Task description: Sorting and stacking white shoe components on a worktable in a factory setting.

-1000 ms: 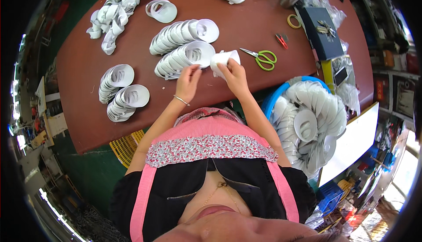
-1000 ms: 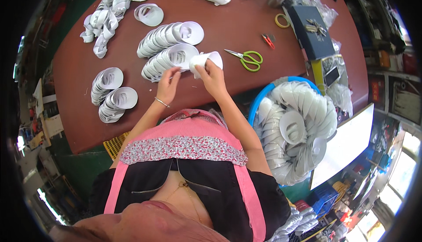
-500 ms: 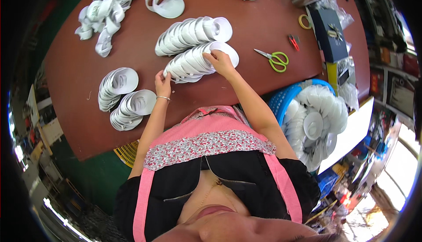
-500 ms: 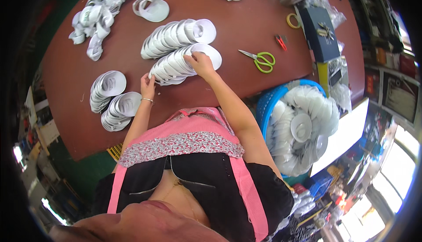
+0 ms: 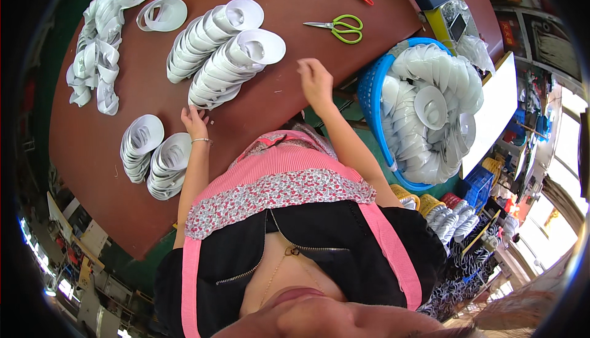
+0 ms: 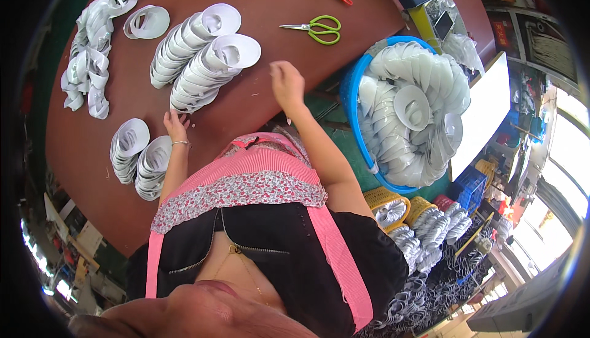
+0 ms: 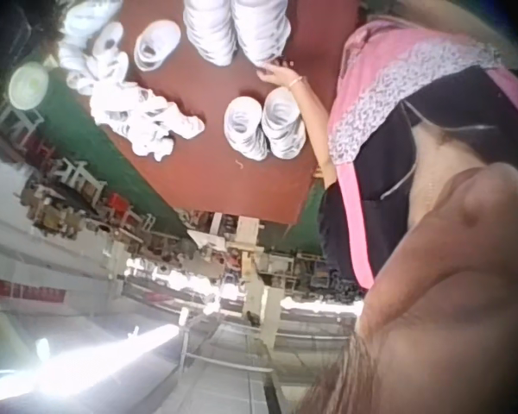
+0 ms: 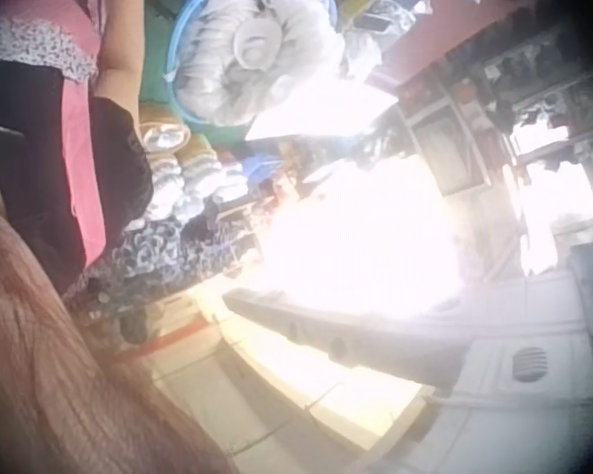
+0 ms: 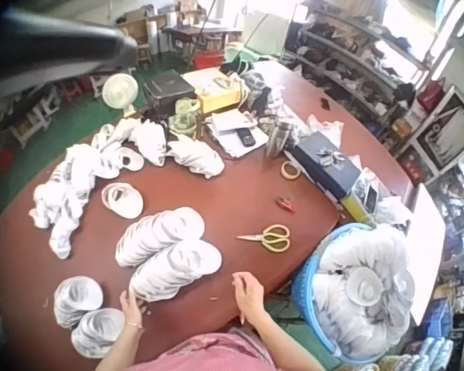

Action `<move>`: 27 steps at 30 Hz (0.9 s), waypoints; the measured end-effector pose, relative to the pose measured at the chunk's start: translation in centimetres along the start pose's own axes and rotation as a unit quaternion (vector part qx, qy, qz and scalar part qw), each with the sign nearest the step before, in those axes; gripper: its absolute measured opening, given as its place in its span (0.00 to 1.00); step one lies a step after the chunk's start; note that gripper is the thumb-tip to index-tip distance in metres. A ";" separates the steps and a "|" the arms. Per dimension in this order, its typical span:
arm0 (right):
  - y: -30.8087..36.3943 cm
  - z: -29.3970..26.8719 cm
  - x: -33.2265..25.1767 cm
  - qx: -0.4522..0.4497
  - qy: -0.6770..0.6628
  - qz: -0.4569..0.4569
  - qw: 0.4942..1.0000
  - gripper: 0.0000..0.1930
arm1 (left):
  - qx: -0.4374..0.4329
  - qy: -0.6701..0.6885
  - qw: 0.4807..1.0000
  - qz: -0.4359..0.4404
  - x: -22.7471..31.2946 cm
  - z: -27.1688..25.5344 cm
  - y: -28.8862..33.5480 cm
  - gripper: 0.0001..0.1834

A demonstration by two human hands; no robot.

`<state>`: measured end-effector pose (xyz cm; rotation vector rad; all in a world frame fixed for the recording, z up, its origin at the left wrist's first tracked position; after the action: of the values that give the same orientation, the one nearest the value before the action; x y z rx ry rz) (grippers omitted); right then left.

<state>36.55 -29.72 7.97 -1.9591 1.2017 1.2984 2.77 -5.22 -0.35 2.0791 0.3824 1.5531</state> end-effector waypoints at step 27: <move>17.0 9.8 20.8 -0.225 -0.199 0.499 0.813 0.14 | -0.312 -0.087 0.933 -0.154 -14.3 7.6 20.1 0.15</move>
<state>20.40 -38.67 -13.89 -1.1021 1.8959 2.5493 4.11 -30.91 -2.32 1.5509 0.1128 1.1042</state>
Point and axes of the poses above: each hand's wrist, its own y-axis away from the middle knuckle, its own z-axis out of the palm, x = y × z, the point moved 8 cm from there along -y, towards the middle knuckle, and after that the axes turned 3 degrees about -x, right-handed, at the moved point
